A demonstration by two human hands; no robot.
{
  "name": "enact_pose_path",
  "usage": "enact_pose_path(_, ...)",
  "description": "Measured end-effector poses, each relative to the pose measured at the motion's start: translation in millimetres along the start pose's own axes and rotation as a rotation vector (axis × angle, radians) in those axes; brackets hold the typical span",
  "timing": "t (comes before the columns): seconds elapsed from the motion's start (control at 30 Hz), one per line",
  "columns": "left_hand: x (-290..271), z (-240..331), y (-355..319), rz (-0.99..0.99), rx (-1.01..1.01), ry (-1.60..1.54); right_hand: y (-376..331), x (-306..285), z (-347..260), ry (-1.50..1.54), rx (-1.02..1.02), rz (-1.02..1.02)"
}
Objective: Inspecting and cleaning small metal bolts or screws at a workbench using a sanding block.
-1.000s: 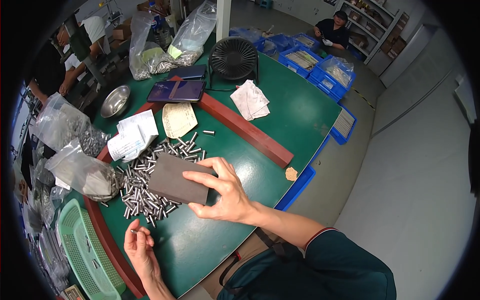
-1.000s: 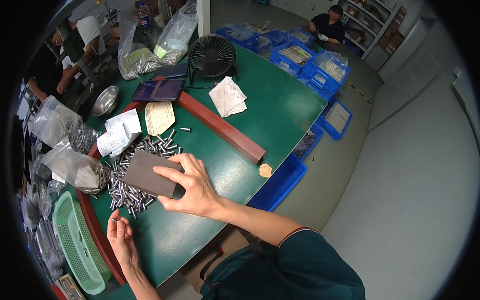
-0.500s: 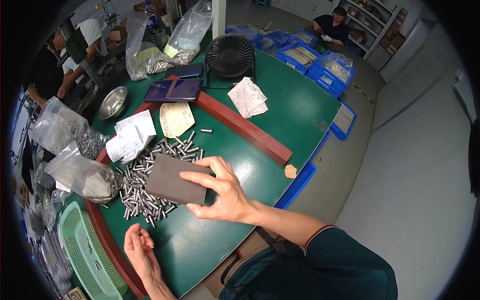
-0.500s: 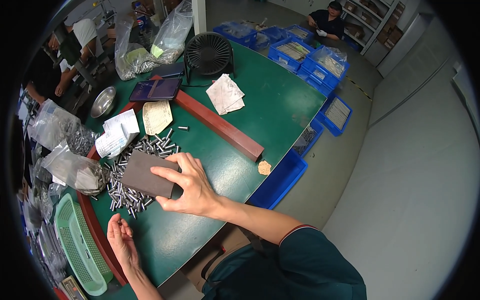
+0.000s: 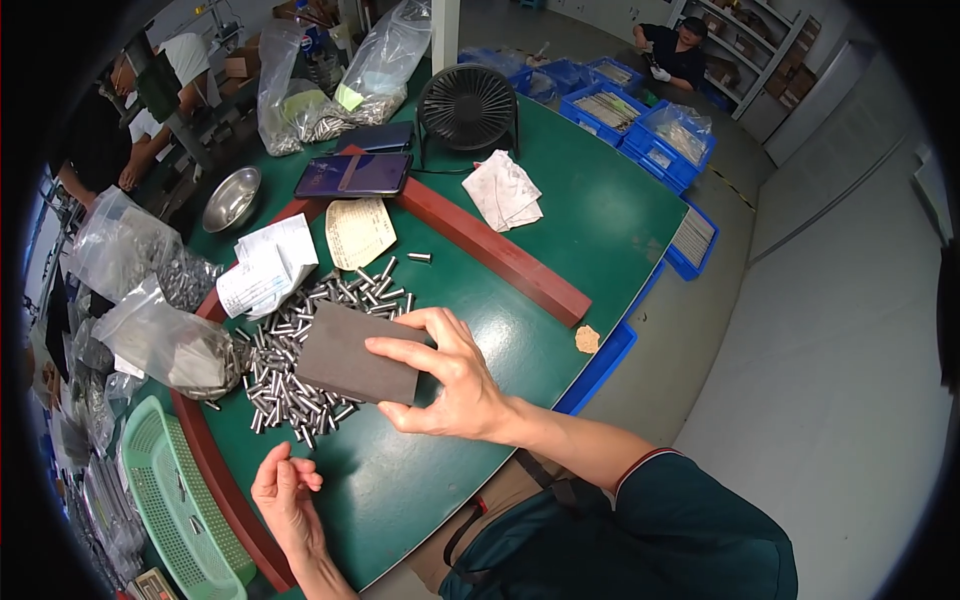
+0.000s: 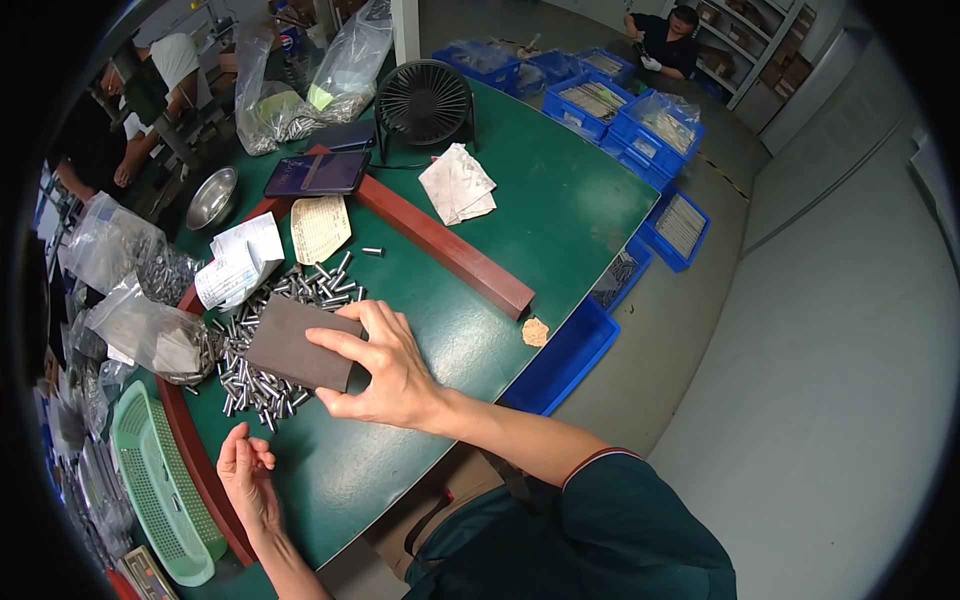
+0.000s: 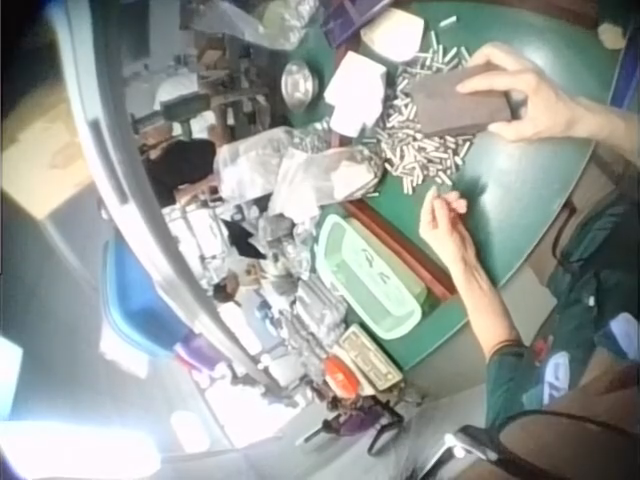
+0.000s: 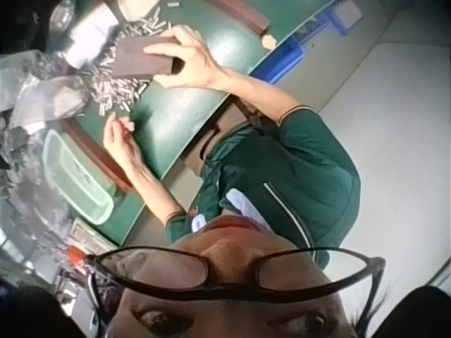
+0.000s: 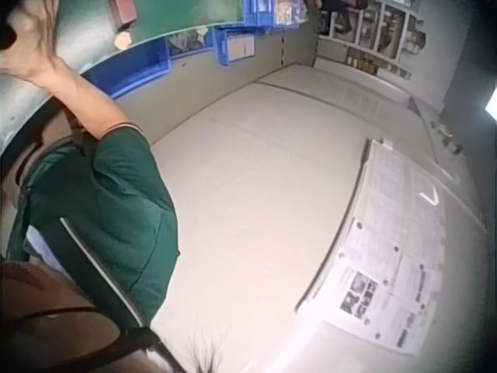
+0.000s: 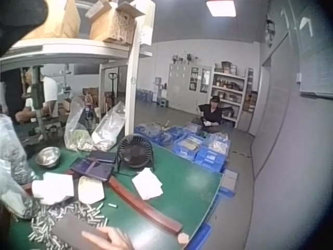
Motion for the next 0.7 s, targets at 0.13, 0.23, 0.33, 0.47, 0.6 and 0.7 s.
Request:
enact_pose_path(0.13, 4, 1, -1, 0.023, -0.016, 0.011, 0, 0, 0, -0.008, -0.005, 0.007)
enact_pose_path(0.23, 4, -1, -1, -0.034, -0.025, 0.021, 0, 0, 0, -0.007, -0.008, 0.008)
enact_pose_path(0.33, 8, -1, -1, -0.058, -0.027, 0.010, 0, -2, 1, -0.014, -0.005, 0.006)
enact_pose_path(0.47, 15, -2, -1, -0.061, -0.031, 0.018, 1, -6, 2, -0.024, -0.002, 0.010)
enact_pose_path(0.6, 10, 3, -2, -0.047, -0.035, 0.017, 4, 4, 0, 0.005, -0.011, -0.008)
enact_pose_path(0.7, 1, 15, -5, 0.022, -0.057, 0.091, 5, 19, -3, 0.093, -0.012, -0.058)
Point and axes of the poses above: each hand's wrist, its own y-axis towards the middle knuckle, its own x-axis out of the palm, z = x × y, the point moved 6 cm from there along y, towards the middle knuckle, and after that the axes turned 14 degrees about x, right-handed, at the moved point
